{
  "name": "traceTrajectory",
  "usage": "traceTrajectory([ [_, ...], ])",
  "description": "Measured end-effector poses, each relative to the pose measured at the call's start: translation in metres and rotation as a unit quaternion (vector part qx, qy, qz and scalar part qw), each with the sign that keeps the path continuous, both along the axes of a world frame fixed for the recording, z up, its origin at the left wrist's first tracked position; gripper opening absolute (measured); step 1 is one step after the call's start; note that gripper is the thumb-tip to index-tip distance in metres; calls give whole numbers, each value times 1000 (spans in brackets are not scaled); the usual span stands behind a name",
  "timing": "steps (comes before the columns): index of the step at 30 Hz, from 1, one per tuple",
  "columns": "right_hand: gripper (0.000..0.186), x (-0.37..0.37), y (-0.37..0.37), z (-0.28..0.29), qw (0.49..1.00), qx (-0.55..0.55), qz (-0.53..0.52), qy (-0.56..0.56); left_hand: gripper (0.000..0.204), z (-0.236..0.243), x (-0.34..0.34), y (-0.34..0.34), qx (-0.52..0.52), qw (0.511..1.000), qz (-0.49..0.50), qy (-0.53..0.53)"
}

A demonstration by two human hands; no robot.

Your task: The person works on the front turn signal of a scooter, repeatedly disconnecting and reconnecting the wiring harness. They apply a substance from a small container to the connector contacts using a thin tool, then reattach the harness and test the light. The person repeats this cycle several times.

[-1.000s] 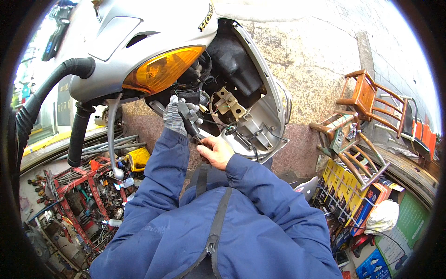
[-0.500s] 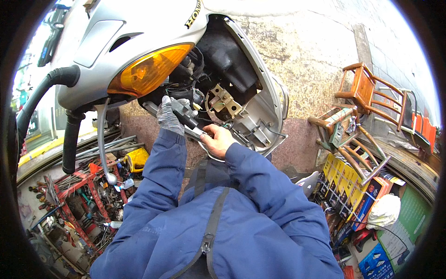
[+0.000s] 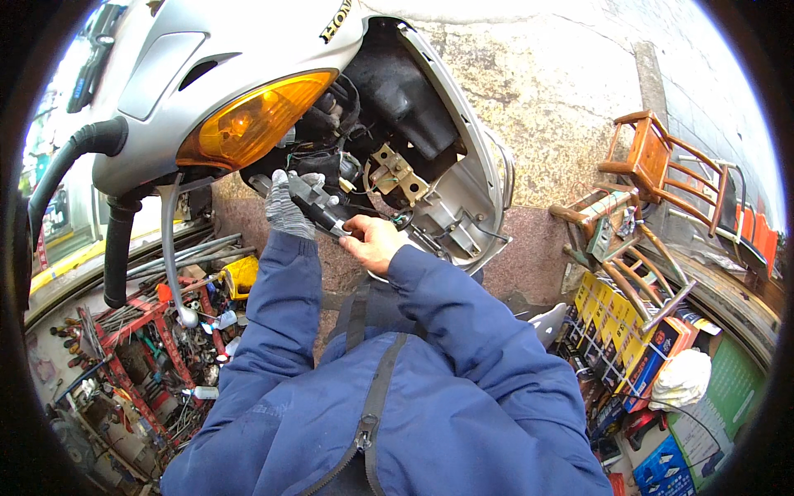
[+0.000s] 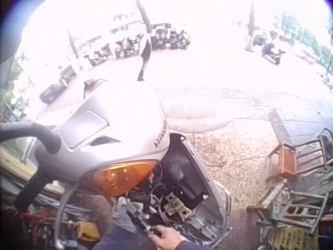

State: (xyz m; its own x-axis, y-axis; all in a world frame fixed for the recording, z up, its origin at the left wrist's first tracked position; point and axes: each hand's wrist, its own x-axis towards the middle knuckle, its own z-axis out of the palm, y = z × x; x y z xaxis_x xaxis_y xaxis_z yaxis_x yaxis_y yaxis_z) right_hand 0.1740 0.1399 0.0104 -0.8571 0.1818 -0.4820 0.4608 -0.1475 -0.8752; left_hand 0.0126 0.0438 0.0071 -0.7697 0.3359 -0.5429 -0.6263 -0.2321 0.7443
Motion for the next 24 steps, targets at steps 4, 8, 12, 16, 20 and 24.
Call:
traceTrajectory([
  [4,35,-4,-4,3,1000,6,30,-4,39,-6,-7,-9,-3,999,-32,-34],
  [8,36,-4,-5,6,999,-12,46,-18,33,-5,-7,-13,4,998,-46,-51],
  [12,39,-6,-7,2,999,2,38,-16,32,-2,-3,-17,2,997,-66,-32],
  [16,39,-18,-2,-2,999,29,-13,-10,29,-11,-2,-25,-34,998,-46,27],
  [20,31,-39,14,1,993,91,-35,60,30,-17,-2,-34,-62,993,-61,81],
  [24,32,-70,24,7,984,120,-41,128,34,-7,5,-42,11,998,-57,-4],
])
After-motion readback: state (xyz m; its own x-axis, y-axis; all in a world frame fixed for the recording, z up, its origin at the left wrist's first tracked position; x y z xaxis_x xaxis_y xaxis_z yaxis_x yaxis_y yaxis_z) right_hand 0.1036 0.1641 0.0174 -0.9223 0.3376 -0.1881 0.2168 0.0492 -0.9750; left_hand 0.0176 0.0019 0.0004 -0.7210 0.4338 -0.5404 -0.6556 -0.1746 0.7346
